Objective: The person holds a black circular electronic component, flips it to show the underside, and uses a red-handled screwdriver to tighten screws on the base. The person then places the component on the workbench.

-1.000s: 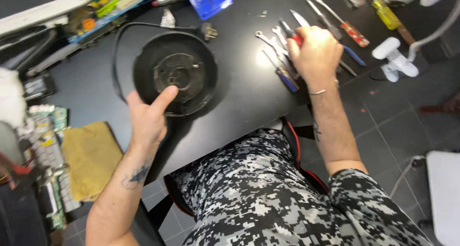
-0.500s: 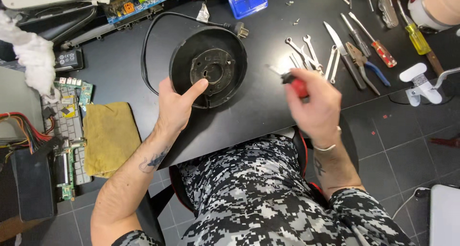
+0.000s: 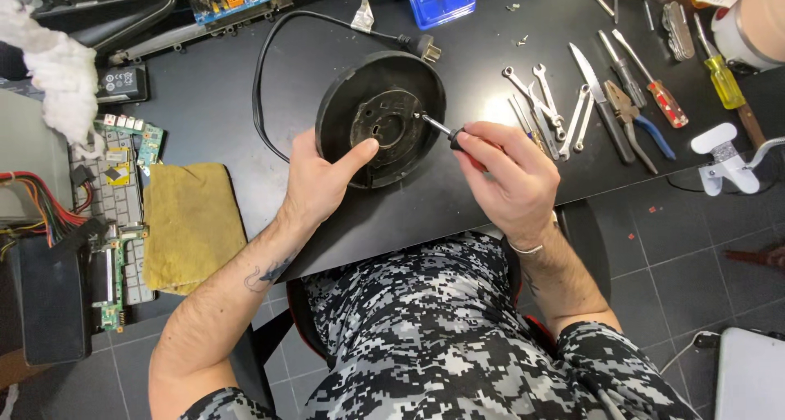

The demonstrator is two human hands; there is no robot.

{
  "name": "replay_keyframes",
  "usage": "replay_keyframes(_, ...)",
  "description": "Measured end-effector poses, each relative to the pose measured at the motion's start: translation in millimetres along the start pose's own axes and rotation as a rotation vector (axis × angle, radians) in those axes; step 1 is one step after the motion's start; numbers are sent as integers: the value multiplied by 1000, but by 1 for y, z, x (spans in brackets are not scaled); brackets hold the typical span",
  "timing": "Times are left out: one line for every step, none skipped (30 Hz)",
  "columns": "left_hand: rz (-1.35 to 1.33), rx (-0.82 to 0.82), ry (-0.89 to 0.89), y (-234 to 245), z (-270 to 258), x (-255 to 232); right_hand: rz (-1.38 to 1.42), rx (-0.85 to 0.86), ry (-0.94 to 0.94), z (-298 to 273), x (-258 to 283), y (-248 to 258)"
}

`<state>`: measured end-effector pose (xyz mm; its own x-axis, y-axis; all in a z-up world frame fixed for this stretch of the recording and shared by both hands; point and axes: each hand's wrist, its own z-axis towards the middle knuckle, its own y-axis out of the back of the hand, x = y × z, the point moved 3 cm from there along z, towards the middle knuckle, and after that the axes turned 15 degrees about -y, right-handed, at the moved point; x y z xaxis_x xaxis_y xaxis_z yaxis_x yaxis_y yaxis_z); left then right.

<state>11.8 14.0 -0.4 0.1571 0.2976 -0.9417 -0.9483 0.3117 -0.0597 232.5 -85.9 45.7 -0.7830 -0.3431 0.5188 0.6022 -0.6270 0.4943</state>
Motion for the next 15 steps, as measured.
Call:
replay_keyframes(10,5,22,0,0,1,-9,-10,5,0,1,0)
replay_keyframes(11,4,22,1,-1,2,-8,-10,6,0,1,0)
replay_keyframes(16,6,19,1,-1,3,0,-7,3,0,1,0)
replay_keyframes(20,9,17,1,-1,3,9,-4,1,0,1,0)
replay_keyframes(22,9,18,1,-1,3,10,-4,-1,0,0,0)
replay_keyframes(10,9,8,1,-1,2,-3,-7,8,-1,0,0)
replay_keyframes(-2,8,-1,0,0,1,-17,-9,16,-1,0,0)
replay_keyframes(-2,8,-1,0,0,0,-16,-8,15,0,0,0)
replay_keyframes(2,12,2,-1,0,-1,-7,-6,19,0,0,0)
replay_keyframes(5,16,5,-1,0,-2,2,-3,23,0,0,0)
replay_keyframes(5,16,6,0,0,0,2,-4,22,0,1,-1)
replay_keyframes(21,19,28,1,0,4,-9,-7,27,0,3,-1)
replay_keyframes(33,24,46,0,2,7,-24,-12,35,1,3,0)
replay_keyframes(30,25,42,1,1,6,-28,-15,38,0,2,-2)
replay_keyframes(31,18,47,1,0,4,-36,-21,40,-1,1,-2)
